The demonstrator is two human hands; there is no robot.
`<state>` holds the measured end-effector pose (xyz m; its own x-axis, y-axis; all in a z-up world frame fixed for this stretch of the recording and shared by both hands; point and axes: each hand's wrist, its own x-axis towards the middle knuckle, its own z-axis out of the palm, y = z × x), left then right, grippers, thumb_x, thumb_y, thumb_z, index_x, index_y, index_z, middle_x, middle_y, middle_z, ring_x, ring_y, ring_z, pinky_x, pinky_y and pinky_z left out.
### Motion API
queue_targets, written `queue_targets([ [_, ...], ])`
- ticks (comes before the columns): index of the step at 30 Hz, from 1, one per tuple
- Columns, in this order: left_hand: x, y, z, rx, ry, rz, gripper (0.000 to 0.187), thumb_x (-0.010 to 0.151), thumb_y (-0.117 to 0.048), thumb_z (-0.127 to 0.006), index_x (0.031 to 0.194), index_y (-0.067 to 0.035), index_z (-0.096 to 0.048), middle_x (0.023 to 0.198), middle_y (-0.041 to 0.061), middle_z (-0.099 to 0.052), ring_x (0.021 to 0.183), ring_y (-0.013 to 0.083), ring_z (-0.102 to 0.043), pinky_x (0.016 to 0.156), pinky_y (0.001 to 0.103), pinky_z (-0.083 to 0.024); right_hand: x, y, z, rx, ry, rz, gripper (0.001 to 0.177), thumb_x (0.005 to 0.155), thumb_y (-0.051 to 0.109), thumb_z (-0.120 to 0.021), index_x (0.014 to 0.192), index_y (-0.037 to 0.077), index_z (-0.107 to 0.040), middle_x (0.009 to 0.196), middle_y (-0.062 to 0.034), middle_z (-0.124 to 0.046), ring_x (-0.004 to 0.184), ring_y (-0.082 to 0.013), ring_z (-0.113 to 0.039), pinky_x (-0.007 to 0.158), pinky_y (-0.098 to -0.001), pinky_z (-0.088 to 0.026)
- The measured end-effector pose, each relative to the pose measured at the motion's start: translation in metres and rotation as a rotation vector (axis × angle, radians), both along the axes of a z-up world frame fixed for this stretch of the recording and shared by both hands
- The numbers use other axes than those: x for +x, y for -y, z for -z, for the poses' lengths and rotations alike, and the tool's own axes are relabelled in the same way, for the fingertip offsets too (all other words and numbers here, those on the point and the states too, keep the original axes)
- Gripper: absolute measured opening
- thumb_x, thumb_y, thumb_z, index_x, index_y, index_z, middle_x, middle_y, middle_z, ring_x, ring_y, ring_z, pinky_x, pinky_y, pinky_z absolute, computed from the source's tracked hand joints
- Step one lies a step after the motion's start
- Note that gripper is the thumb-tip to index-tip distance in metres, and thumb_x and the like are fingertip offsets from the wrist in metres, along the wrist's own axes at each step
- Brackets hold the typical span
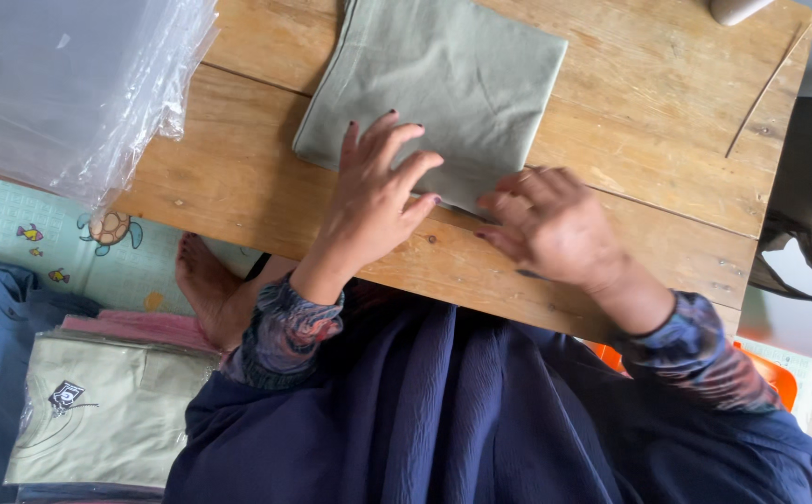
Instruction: The person uses a lint roller on a green t-shirt, folds it, and then attaches a clothing tag to the neckline by hand.
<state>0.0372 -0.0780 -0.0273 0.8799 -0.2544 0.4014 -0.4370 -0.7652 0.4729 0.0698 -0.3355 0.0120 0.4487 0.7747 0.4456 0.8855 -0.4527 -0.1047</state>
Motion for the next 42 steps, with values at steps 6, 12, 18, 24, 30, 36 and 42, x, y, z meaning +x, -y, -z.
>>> queue_targets([
  [6,-0.01,0.01,0.0,0.151,-0.094,0.05,0.043,0.086,-0.031,-0.083,0.123,-0.014,-0.069,0.136,0.016,-0.057,0.141,0.0437,-0.044,0.112,0.076,-0.024,-0.016,0.016,0.0,-0.185,0.307,0.067,0.008,0.101,0.018,-0.065,0.097,0.012,-0.068,0.085,-0.0041,-0.06,0.074,-0.0224,-0.068,0.07,-0.0349,-0.058],
  [12,-0.039,-0.015,-0.014,0.18,-0.213,0.091,0.045,0.09,-0.042,-0.076,0.125,-0.016,-0.068,0.141,0.014,-0.055,0.141,0.043,-0.046,0.111,0.072,-0.032,-0.024,0.055,0.006,-0.286,0.196,0.183,0.013,0.093,0.025,-0.069,0.085,0.017,-0.065,0.078,-0.0002,-0.057,0.07,-0.0198,-0.066,0.069,-0.0332,-0.056],
  [18,0.005,-0.025,-0.058,0.124,-0.185,0.1,0.041,0.1,-0.045,-0.065,0.125,-0.013,-0.07,0.13,0.017,-0.063,0.129,0.0437,-0.057,0.106,0.064,-0.039,0.015,0.054,-0.027,-0.207,0.025,0.322,0.015,0.095,0.035,-0.077,0.098,0.02,-0.075,0.083,-0.0025,-0.069,0.078,-0.023,-0.07,0.073,-0.0359,-0.058],
  [24,0.123,-0.011,-0.019,0.394,-0.283,-0.03,0.065,0.101,-0.057,-0.054,0.146,-0.01,-0.048,0.156,0.017,-0.037,0.145,0.0423,-0.026,0.107,0.066,-0.028,0.092,0.006,0.006,-0.015,-0.054,0.271,0.047,0.108,0.035,-0.064,0.142,0.003,-0.054,0.138,-0.0221,-0.054,0.123,-0.0424,-0.052,0.097,-0.0508,-0.045],
  [30,0.16,-0.019,0.018,0.42,-0.346,-0.127,0.085,0.101,-0.069,-0.04,0.163,-0.012,-0.026,0.17,0.011,-0.014,0.153,0.0391,0.0,0.118,0.071,-0.01,0.125,0.006,0.066,-0.255,-0.416,0.56,0.087,0.103,0.068,-0.025,0.165,0.009,-0.016,0.171,-0.0182,-0.013,0.155,-0.0468,-0.012,0.12,-0.0677,-0.011],
  [36,0.151,-0.017,0.005,0.402,-0.347,-0.131,0.087,0.101,-0.071,-0.037,0.164,-0.012,-0.025,0.17,0.014,-0.011,0.153,0.0411,0.002,0.118,0.071,-0.007,0.115,0.003,0.056,-0.224,-0.428,0.569,0.084,0.104,0.067,-0.028,0.167,0.013,-0.012,0.173,-0.0145,-0.01,0.156,-0.0469,-0.006,0.12,-0.0697,-0.009],
  [42,0.133,-0.001,0.002,0.414,-0.421,-0.059,0.094,0.097,-0.079,-0.023,0.166,-0.015,-0.016,0.17,0.017,-0.001,0.154,0.0416,0.005,0.119,0.071,-0.004,0.076,-0.028,0.031,-0.191,-0.44,0.42,0.088,0.101,0.072,-0.023,0.166,0.017,-0.003,0.173,-0.0166,-0.001,0.158,-0.0426,0.004,0.126,-0.0648,-0.002],
])
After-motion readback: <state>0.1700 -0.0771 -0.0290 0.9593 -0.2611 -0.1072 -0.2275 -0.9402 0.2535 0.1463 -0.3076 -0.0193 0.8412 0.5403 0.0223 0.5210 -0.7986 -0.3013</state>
